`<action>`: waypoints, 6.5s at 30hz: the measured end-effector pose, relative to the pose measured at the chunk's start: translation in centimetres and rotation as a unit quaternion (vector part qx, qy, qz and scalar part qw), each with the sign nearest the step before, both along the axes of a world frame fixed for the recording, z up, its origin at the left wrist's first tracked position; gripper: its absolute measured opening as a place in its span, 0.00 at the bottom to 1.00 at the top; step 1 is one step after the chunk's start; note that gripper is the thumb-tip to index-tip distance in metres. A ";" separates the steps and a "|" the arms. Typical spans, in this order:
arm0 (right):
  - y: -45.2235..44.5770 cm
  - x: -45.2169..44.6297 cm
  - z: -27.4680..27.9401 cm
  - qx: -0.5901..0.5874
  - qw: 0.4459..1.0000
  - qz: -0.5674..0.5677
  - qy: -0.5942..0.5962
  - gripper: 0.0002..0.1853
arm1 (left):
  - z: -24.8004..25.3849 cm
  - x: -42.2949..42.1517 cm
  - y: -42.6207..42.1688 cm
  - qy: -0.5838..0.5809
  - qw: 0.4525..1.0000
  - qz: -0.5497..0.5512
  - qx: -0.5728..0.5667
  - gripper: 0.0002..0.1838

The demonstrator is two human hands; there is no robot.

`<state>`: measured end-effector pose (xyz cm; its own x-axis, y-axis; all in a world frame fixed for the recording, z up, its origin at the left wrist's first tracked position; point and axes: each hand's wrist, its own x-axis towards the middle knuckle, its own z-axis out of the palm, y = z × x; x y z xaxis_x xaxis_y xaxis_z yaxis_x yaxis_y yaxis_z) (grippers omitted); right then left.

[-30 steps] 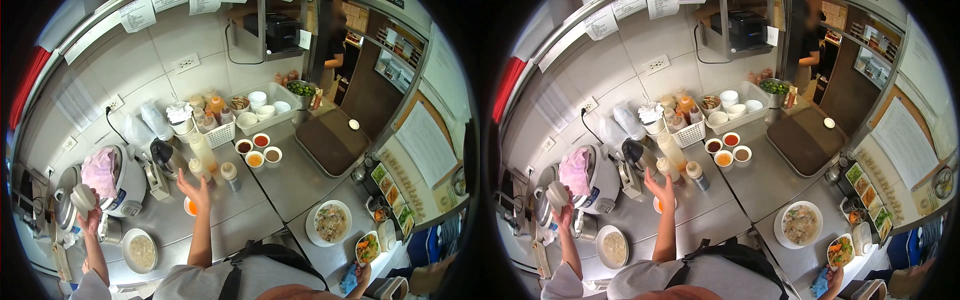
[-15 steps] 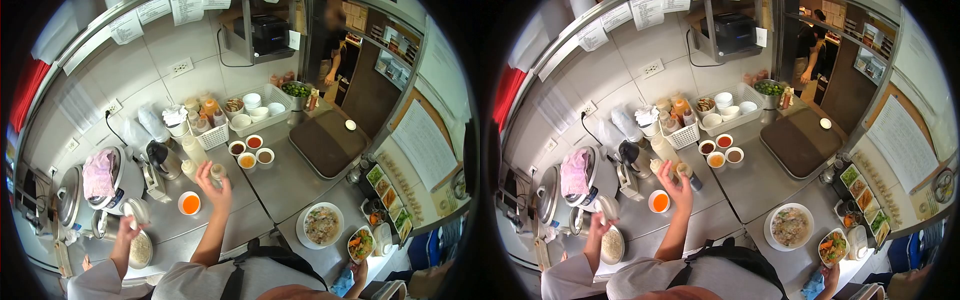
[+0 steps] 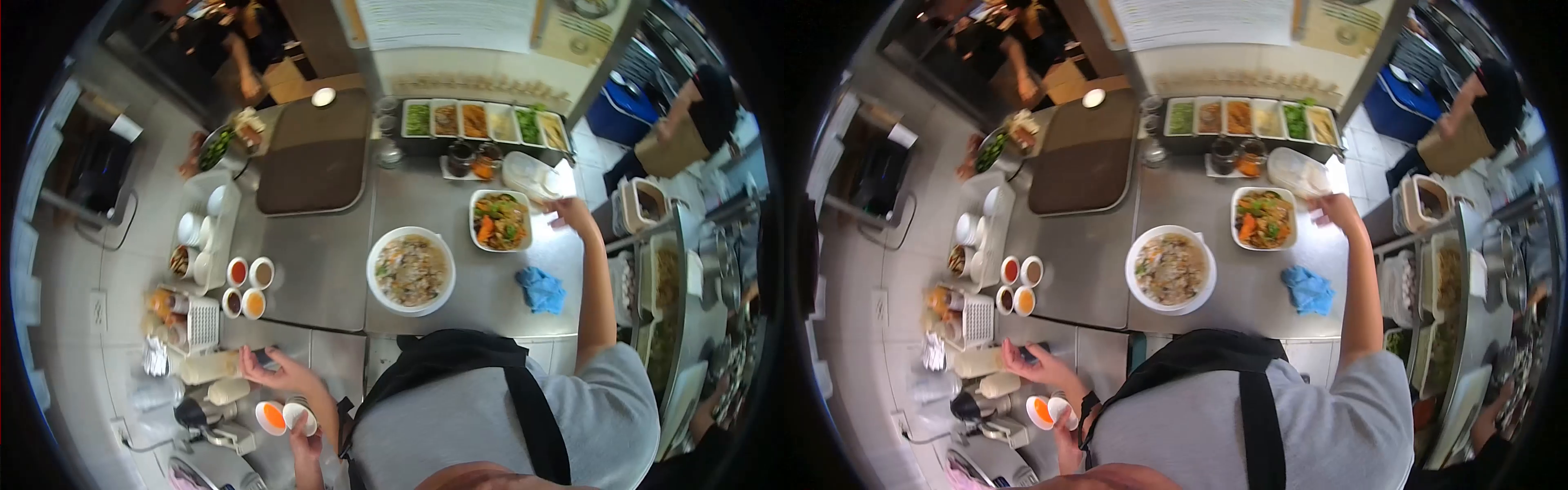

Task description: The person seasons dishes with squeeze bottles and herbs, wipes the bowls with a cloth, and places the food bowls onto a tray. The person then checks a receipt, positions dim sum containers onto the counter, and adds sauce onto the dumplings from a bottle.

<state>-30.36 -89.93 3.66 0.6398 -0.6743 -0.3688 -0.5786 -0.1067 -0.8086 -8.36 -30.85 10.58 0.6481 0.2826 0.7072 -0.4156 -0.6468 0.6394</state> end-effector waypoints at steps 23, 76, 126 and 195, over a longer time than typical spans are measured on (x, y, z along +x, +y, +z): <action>-21.6 17.5 7.3 -0.582 0.803 0.101 -0.073 0.12 | -7.7 1.3 4.4 0.148 0.969 -0.196 0.014 0.32; 2.6 11.8 2.7 -0.269 0.917 0.257 -0.145 0.09 | -12.4 -8.1 -32.5 0.614 0.590 -0.523 -0.040 0.17; 14.7 12.3 5.5 -0.033 0.972 -0.022 -0.233 0.20 | -8.5 31.9 -15.9 0.294 0.925 -0.216 0.107 0.30; 44.3 19.5 4.9 0.157 0.912 0.343 -0.159 0.18 | -24.1 27.6 48.4 0.256 0.873 -0.093 -0.404 0.36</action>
